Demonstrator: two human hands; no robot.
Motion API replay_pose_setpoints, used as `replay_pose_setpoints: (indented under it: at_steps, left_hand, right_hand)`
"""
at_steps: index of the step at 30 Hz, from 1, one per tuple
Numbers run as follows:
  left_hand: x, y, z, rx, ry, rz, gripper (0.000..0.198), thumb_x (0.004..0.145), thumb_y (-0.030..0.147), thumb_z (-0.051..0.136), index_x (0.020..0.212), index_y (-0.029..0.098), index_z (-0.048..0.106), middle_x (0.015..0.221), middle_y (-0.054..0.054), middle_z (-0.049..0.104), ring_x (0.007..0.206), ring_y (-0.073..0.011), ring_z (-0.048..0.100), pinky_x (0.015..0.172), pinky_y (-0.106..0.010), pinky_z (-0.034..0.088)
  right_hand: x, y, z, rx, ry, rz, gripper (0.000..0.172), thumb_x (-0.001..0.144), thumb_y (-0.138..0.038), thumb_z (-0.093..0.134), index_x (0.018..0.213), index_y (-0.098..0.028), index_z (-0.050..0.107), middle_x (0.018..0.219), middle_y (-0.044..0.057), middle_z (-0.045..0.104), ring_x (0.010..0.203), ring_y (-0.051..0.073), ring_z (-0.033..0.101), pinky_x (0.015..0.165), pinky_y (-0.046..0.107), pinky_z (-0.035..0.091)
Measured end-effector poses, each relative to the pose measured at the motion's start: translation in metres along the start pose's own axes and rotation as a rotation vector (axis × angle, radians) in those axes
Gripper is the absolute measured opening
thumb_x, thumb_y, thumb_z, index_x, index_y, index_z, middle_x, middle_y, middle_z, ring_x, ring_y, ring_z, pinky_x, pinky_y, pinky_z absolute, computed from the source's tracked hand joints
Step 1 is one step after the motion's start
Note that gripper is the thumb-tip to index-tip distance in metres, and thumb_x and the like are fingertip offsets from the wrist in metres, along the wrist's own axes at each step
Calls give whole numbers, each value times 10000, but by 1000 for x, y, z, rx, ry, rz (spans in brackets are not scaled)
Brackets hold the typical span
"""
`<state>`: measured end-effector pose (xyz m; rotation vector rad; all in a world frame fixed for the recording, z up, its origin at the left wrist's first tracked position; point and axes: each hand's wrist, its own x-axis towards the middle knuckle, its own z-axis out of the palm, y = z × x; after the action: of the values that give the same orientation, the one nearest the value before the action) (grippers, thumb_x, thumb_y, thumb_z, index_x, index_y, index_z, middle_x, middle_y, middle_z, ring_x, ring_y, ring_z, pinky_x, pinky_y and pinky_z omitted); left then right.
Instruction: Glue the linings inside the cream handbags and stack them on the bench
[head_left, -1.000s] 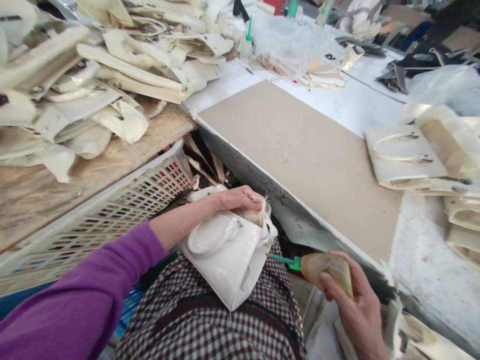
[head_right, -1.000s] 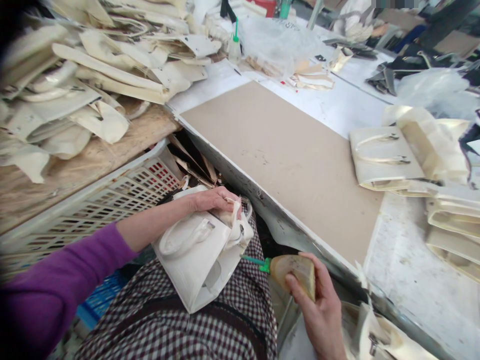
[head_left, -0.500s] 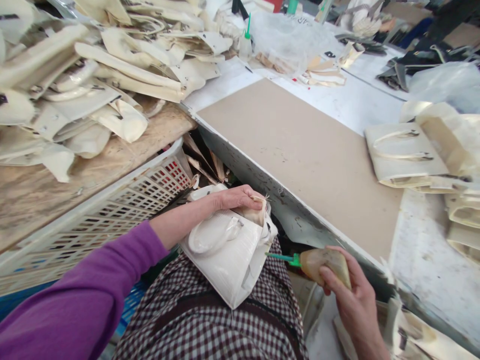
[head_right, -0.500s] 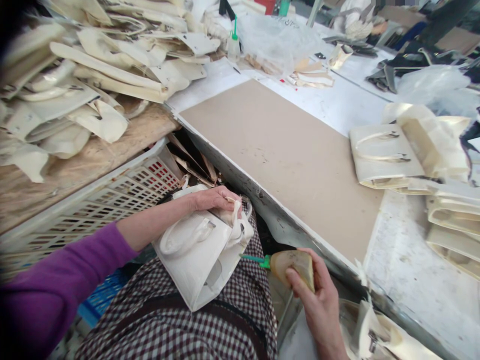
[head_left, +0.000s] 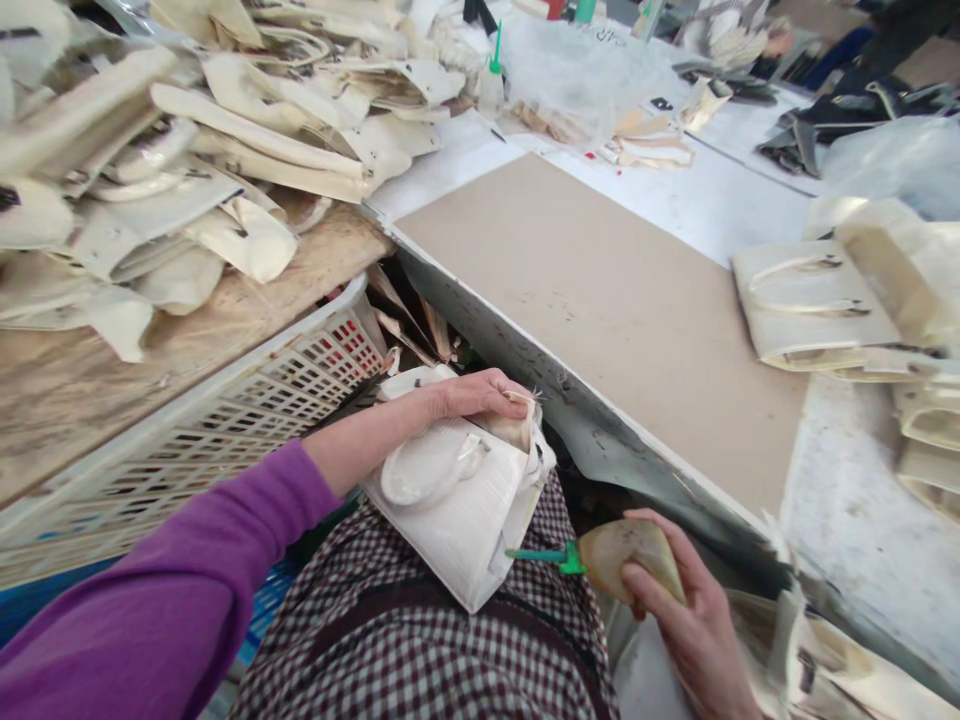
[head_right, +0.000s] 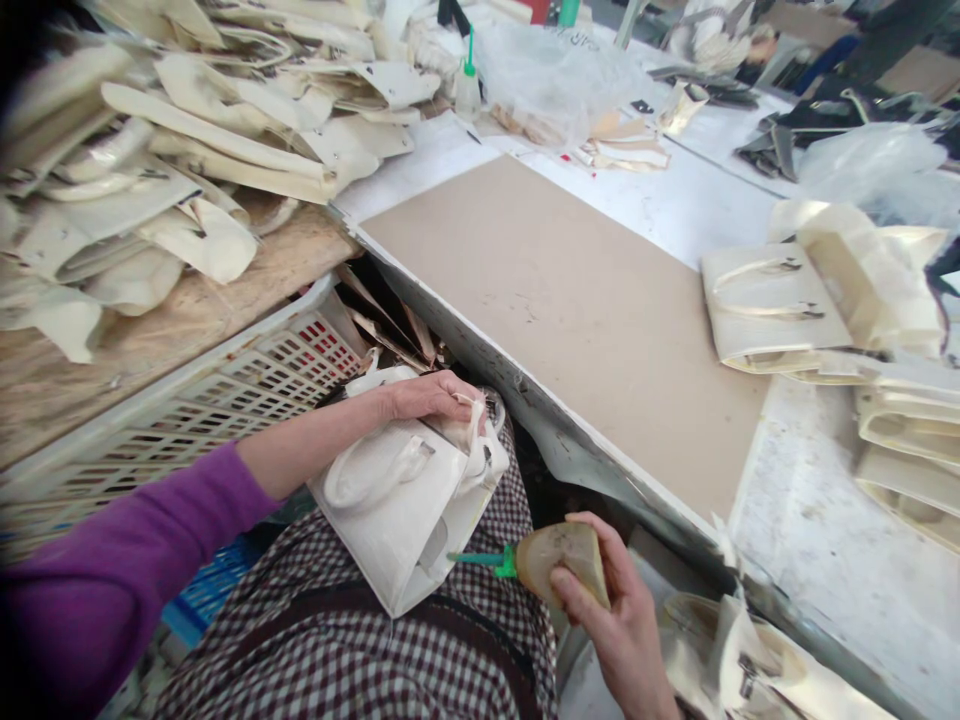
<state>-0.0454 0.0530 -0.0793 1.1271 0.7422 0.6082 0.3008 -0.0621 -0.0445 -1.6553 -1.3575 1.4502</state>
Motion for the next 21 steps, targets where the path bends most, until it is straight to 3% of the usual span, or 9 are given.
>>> replay_pose_setpoints:
  at_steps: [4,8,11,14,17,21]
  left_hand:
    - [-1,1,0,30,6,9,476,732,566,813,846,104,790,854,-110,704,779,-213,627,701,-302,468]
    - [-2,3,3,82,2,15,486,745,574,796,837,98,786,843,-112,702,777,-215,625,707,-306,468]
    - [-4,9,3,133,13,41,467,767,559,777,835,97,783,823,-105,701,787,-221,630,735,-314,471]
    - [-10,23,0,196,62,98,344,811,455,758,826,112,786,846,-88,705,838,-218,638,820,-319,470]
    - [-23,43,0,333,186,237,188,865,308,706,836,140,786,919,-80,717,926,-221,660,898,-320,482]
    - [-51,61,19,725,508,554,137,942,184,626,908,167,757,1029,-94,739,1030,-217,681,963,-330,527]
  right_hand:
    - [1,-1,3,48,99,-2,566,726,-455,852,1202,-226,650,970,41,698,642,183,578,510,258,503]
    - [-5,-12,10,80,39,38,537,716,-462,853,1166,-227,679,932,32,689,673,190,579,488,240,470]
    - [-7,-16,11,199,75,70,514,724,-458,845,1155,-227,688,864,11,658,604,152,501,451,227,419]
    - [-5,-12,5,396,161,105,524,729,-456,838,1171,-228,674,905,31,663,641,173,533,459,239,433]
    - [-1,-7,-4,540,260,70,478,760,-431,813,1166,-216,681,910,54,672,655,194,568,441,247,421]
    - [-1,-1,-13,608,324,-4,440,807,-396,777,1202,-224,684,889,41,668,598,162,551,444,243,415]
